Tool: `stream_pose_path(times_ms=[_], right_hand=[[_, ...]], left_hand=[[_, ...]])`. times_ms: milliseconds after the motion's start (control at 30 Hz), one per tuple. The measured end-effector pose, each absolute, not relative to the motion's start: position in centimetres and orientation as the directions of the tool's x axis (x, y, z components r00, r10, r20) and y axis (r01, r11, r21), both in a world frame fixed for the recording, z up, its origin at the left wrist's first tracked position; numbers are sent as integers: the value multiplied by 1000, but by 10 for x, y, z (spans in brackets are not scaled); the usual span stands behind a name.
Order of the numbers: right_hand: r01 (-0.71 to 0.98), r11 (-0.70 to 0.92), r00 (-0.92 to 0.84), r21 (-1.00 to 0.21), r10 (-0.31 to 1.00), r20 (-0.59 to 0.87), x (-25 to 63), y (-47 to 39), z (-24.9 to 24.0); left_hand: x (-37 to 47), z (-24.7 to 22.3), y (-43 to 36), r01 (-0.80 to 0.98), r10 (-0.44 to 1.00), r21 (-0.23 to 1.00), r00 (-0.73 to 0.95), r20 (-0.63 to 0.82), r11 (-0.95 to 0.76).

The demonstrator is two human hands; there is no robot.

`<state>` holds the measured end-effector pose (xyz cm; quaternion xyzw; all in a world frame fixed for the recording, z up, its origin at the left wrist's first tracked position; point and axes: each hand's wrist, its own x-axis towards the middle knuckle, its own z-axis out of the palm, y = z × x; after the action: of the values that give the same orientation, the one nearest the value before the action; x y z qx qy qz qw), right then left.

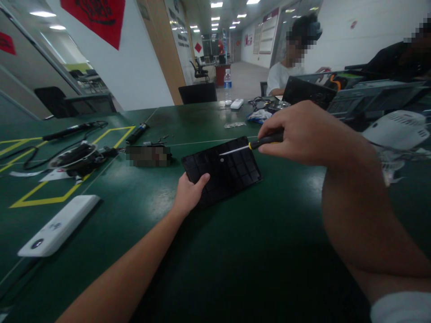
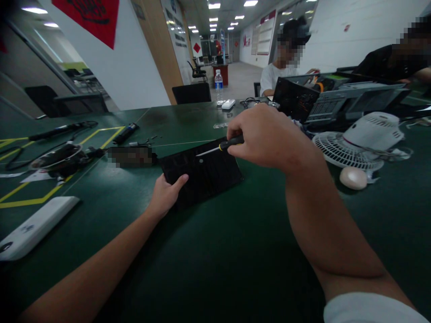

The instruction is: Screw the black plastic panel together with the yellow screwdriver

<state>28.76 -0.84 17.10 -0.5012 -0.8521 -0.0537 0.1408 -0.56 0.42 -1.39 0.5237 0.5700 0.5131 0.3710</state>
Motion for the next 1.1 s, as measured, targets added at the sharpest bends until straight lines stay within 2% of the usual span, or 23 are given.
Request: stream_pose_path(times_ms=[300, 733, 1100], right_hand=[[854, 519, -482, -43, 819, 312, 276, -4, 164], [890, 451, -420, -60, 865, 273, 272, -4, 165], [923, 381, -381, 53, 888, 257, 268, -9, 161]], left_hand=[[-4, -10, 3, 273, 975, 959, -178, 129, -77], [-3, -6, 1, 261, 977, 963, -181, 112, -62], [-5, -10, 1, 253, 975, 966, -198, 105, -53]])
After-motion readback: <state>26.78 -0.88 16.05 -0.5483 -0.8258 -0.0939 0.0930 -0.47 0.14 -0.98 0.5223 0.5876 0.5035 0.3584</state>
